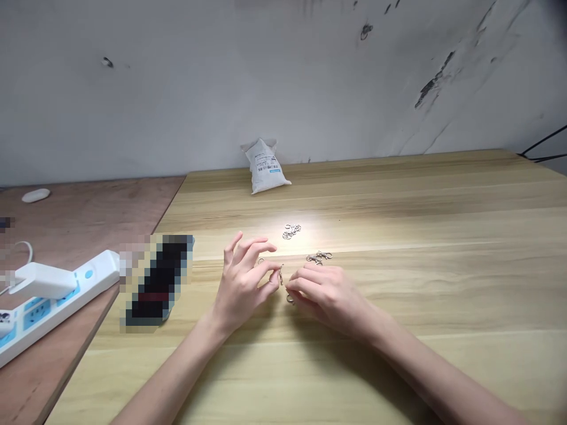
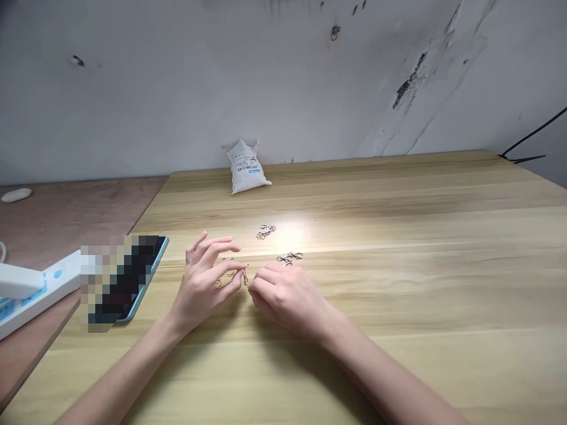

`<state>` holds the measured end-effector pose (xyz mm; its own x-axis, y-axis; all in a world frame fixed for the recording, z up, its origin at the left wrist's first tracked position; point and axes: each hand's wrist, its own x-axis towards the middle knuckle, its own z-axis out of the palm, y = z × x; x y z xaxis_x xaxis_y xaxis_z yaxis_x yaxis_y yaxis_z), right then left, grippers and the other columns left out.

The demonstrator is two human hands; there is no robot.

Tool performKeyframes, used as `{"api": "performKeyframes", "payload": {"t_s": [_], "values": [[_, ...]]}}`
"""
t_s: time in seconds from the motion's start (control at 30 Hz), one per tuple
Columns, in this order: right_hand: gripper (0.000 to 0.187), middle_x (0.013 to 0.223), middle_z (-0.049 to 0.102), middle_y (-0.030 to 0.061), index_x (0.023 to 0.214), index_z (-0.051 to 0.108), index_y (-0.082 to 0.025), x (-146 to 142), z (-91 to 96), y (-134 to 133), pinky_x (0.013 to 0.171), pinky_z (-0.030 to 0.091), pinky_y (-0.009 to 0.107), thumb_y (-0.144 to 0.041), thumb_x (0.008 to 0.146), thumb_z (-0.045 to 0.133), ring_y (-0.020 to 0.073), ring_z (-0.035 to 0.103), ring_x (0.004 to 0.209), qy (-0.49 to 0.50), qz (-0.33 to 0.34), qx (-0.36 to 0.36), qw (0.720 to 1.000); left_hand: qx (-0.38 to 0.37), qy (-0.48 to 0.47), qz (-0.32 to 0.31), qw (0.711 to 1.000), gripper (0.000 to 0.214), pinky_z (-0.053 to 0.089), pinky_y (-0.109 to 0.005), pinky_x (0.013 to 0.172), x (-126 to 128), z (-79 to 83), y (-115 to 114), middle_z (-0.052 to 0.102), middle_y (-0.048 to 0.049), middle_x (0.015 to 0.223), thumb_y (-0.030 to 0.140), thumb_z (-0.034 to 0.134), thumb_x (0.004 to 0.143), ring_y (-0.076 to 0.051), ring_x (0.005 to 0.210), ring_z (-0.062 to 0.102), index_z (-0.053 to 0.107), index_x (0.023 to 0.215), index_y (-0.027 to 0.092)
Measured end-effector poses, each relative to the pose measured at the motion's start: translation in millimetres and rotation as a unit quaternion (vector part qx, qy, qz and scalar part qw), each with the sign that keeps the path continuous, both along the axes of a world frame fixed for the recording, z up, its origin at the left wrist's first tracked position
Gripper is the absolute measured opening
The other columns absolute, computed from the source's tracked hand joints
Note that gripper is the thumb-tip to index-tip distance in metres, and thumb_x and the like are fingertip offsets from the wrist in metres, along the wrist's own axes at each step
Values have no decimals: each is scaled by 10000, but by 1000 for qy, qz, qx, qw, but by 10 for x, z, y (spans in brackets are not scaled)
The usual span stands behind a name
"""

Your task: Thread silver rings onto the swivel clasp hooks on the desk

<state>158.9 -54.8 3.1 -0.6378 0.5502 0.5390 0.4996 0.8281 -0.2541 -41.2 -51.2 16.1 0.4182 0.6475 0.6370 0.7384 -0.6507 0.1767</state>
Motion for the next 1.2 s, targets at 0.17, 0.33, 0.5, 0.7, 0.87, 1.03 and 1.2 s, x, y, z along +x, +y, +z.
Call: {"api": "performKeyframes", "payload": {"t_s": [0.17,0.33,0.5,0.7,0.87,1.03,1.2], "values": [[175,808,632,17,998,608,-151,72,41,35,549,387,235,-299,905,599,87,481,577,117,-51,-194,973,28,-26,-14,999,95,335,-536,1080,24,60,-34,682,-25,1017,149,657,823,-235,1098,600,666,828,243],[240,743,585,-6,849,618,-172,50,174,14,553,402,217,-343,972,506,89,470,609,146,39,-394,906,55,-40,-41,997,114,343,-514,1087,78,121,-89,684,-26,1011,123,663,808,-222,1077,609,649,824,234],[216,740,604,-14,823,584,-172,168,166,120,560,385,216,-293,980,497,82,470,602,83,80,-338,934,31,-42,-64,997,120,299,-534,1122,59,124,-84,678,-29,1047,112,661,793,-225,1111,593,643,811,229],[224,706,614,11,861,640,-162,212,158,106,529,292,277,-160,982,452,112,473,596,-41,-26,76,996,-154,-9,-49,987,90,223,-581,1151,-8,27,-28,616,-42,1212,161,589,865,-252,1311,443,644,833,225],[217,722,646,2,924,646,-157,69,203,-70,536,330,279,-82,961,446,118,497,617,-48,33,121,991,-144,81,-48,985,120,219,-613,1140,-124,-13,59,627,-46,1222,187,549,894,-261,1296,460,637,817,214],[208,771,633,41,778,614,-165,24,37,-79,568,351,299,-115,934,486,159,509,692,-110,-18,73,991,-77,146,-6,986,128,303,-594,1102,-379,42,205,666,-60,1137,150,584,839,-284,1218,531,647,742,204],[189,922,666,109,892,647,-132,41,-148,-280,673,446,349,-102,931,464,218,578,823,-162,-75,76,981,-107,176,-26,978,124,239,-611,1128,-546,98,240,696,-24,1044,152,587,825,-243,1111,591,641,735,218]]}}
